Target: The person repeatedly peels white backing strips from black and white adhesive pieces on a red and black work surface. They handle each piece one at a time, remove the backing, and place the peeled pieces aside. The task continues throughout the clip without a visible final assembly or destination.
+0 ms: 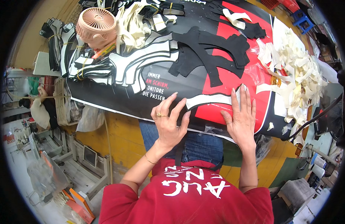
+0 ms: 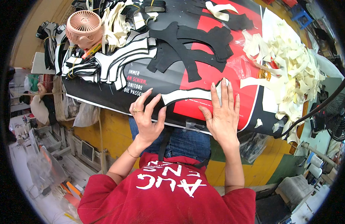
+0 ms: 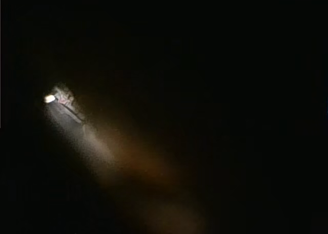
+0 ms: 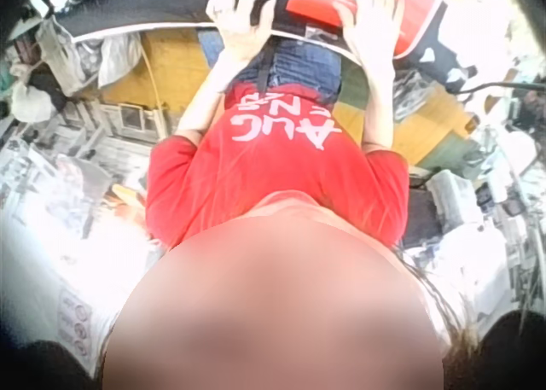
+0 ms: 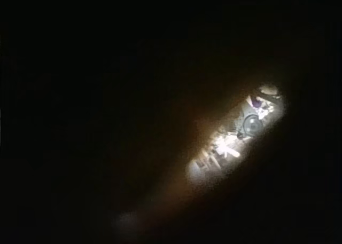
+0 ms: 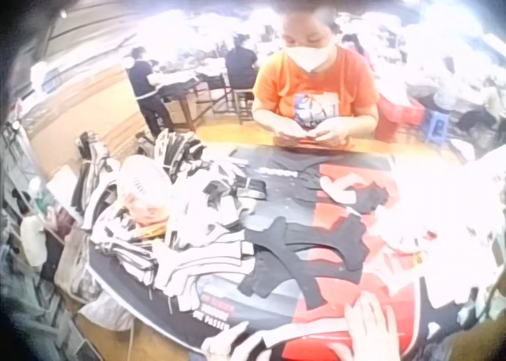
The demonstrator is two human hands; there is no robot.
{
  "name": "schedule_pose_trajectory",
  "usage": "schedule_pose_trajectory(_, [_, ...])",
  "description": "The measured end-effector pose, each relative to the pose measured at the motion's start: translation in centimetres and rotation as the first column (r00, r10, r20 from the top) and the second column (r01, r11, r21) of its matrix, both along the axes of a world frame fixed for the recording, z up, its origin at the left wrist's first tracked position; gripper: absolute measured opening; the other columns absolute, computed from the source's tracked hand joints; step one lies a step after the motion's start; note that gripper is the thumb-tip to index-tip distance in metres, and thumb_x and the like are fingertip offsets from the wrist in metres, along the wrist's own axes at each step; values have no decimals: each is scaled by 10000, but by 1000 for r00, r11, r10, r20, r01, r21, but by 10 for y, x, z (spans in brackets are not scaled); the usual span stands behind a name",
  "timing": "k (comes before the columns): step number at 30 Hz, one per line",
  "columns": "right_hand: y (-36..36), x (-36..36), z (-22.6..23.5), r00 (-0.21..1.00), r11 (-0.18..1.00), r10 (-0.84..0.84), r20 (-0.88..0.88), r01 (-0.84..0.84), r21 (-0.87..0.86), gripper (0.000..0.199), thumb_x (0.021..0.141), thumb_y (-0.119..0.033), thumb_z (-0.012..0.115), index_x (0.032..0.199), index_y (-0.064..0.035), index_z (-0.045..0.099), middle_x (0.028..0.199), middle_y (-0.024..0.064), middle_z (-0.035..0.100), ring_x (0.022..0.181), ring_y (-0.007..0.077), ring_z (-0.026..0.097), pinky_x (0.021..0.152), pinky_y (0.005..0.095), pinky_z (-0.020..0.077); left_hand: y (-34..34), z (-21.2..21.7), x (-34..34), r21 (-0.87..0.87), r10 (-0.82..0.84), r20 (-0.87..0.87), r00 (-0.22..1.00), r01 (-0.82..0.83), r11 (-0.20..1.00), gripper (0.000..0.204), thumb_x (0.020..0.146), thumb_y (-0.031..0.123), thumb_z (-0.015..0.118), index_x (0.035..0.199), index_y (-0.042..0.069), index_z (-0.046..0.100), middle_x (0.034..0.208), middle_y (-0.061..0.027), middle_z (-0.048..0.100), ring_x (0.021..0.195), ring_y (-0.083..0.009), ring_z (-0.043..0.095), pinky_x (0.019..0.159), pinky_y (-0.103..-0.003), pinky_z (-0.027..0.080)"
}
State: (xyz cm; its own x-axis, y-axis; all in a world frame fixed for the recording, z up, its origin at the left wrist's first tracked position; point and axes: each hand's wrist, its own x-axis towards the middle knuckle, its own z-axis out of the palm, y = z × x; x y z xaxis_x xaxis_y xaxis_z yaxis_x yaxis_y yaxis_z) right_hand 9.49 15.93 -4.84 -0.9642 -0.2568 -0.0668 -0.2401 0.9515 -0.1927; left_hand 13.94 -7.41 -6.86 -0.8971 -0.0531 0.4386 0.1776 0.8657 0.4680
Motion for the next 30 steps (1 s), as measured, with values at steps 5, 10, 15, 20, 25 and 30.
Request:
schedule_pose_trajectory(5, [-12,3,14,976,998,-22,-216,10,-55,674,951,-520,561,1482,-119,457,1619,213,227,1514,365,179,1199,564,109,-2,-5,-1,76,115,73,991,-120,990,341,850,217,740,1180,148,687,1257,-62,560,1120,-242,504,986,-411,303])
schedule_pose_trajectory(10, [-43,3,21,931,933,141,-336,-239,-269,403,892,-271,702,1229,-54,660,1351,166,555,1271,326,515,1060,479,371,-6,-15,-6,-16,39,14,999,-39,999,316,837,194,747,1149,170,705,1254,-48,566,1141,-241,490,977,-407,316])
schedule_pose_trajectory(15, [-86,-23,4,809,878,393,-436,-471,-82,306,837,-140,664,1107,1,680,1117,108,652,1080,263,617,918,399,463,-14,-16,-12,-17,-60,-26,998,60,998,345,812,131,748,1153,122,699,1211,-69,599,1051,-244,548,943,-400,363])
schedule_pose_trajectory(20, [-92,-27,-1,738,850,494,-460,-521,76,299,814,-134,617,1053,36,677,1090,127,655,1047,263,630,900,396,471,-19,-16,-15,-229,-91,-77,993,71,971,343,795,188,743,1133,136,713,1196,-32,615,1007,-220,546,931,-388,368])
schedule_pose_trajectory(25, [-93,-33,-6,770,872,443,-459,-488,23,256,819,-126,605,1027,9,664,1072,126,654,1003,256,639,872,394,479,-25,-15,-18,-303,-148,-77,986,119,946,346,754,179,742,1097,137,725,1158,-14,622,1014,-197,550,914,-385,371])
schedule_pose_trajectory(30, [-90,-36,-3,928,875,159,-336,-290,-388,195,851,-99,688,1027,-20,658,1083,129,652,999,287,641,842,429,522,-29,-15,-22,-295,-186,-93,978,151,944,342,744,162,735,1085,131,721,1128,-12,619,1028,-187,561,910,-379,375])
